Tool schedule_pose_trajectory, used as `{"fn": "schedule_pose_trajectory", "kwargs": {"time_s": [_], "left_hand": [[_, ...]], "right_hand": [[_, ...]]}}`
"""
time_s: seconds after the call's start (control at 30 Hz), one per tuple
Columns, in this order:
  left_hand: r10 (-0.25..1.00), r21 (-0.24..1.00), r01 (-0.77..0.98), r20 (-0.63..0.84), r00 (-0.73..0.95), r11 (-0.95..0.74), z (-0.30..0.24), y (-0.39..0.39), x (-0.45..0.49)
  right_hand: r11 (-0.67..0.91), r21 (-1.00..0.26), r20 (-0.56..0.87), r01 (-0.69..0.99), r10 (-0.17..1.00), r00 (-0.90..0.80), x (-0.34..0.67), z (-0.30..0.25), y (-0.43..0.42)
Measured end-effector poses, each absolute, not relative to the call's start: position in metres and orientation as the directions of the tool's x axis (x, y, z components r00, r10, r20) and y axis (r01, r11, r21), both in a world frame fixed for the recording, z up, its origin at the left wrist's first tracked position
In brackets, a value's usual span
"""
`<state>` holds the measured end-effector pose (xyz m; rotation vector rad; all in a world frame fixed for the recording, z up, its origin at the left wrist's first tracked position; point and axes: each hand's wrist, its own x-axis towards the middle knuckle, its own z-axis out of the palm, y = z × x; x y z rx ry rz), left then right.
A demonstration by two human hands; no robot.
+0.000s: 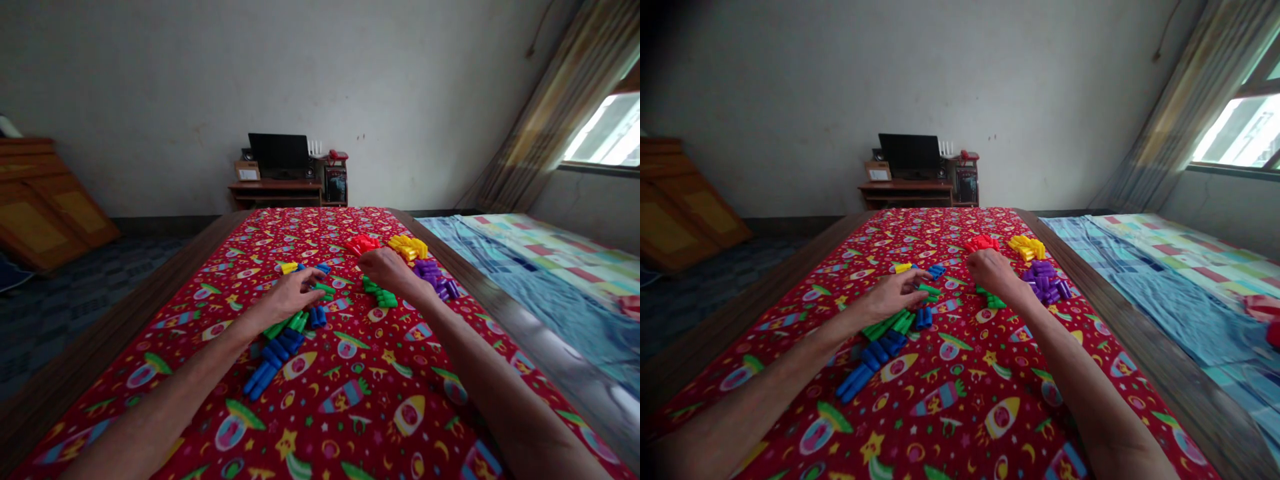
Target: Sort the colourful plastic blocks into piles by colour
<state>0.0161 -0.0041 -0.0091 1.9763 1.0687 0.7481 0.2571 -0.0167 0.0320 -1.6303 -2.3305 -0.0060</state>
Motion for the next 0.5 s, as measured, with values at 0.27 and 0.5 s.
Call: {"fn": "schedule_pose_trajectory", "kwargs": {"time_s": [0.27,0.5], "left_hand": [[0.909,0.931,0.274,0.118,0.401,-0.242,-0.007,-0.005,0.025],[0.873,0.281,0.852,-0.085,0.480,-0.441,0.018,0.004,-0.031]], "right_hand": [[0.623,-0.305,0.163,0.720,0.779,-0.605,0.225,0.035,-0.035],[0.481,-0.026,-0.104,0.876,0.870,-0.481,0.264,0.043,-0.024]]}}
